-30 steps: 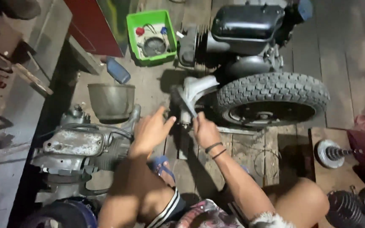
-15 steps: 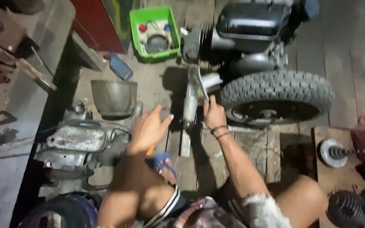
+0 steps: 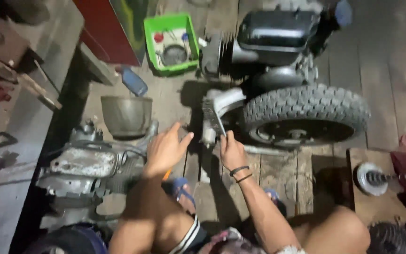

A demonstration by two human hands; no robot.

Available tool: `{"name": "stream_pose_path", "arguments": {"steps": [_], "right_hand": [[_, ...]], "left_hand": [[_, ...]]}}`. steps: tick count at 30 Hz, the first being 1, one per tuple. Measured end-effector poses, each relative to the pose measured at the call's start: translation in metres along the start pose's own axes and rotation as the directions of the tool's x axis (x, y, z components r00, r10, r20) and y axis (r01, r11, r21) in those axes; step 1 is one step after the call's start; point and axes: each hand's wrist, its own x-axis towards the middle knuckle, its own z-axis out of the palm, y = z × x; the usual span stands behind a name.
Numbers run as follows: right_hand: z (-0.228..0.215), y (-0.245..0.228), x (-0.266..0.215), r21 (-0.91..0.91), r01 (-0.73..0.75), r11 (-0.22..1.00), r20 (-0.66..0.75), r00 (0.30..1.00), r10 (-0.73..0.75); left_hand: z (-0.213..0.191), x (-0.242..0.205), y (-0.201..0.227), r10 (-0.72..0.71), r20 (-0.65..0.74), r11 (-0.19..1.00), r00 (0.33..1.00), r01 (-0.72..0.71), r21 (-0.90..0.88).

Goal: The person sits on the floor and uses a metal file to smooth a metal component attached to a small engine. They then use a wire brush to clean the same area. Finally, they pick up and inspect a circular metal part from a nearby table.

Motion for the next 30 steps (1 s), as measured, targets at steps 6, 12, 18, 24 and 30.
{"name": "stream_pose_path", "arguments": {"steps": [6, 12, 18, 24, 30], "right_hand": [[0.003, 0.01, 0.025, 0.177, -0.083, 0.981, -0.025, 0.996, 0.088], [0.002, 0.031, 0.038, 0.181, -0.097, 0.979, 0.013, 0.995, 0.097], [0.087, 0.124, -0.003, 0.163, -0.127, 0.978, 0.027, 0.992, 0.124], [0.072, 0.125, -0.012, 0.408, -0.167, 0.898, -0.059, 0.976, 0.208], [0.089, 0.113, 0.037, 0.258, 0.094, 0.962, -0.184, 0.982, -0.047]], "left_hand": [[0.004, -0.001, 0.0, 0.039, -0.007, 0.998, 0.999, -0.038, 0.053], [0.014, 0.019, -0.006, 0.046, -0.023, 0.998, 0.999, -0.045, 0.052], [0.01, 0.02, 0.014, 0.043, -0.004, 0.998, 0.999, -0.042, 0.043], [0.012, 0.026, 0.022, -0.014, 0.007, 0.997, 1.0, 0.014, 0.073], [0.017, 0.028, 0.019, 0.003, -0.034, 0.997, 0.999, 0.0, 0.073]]}}
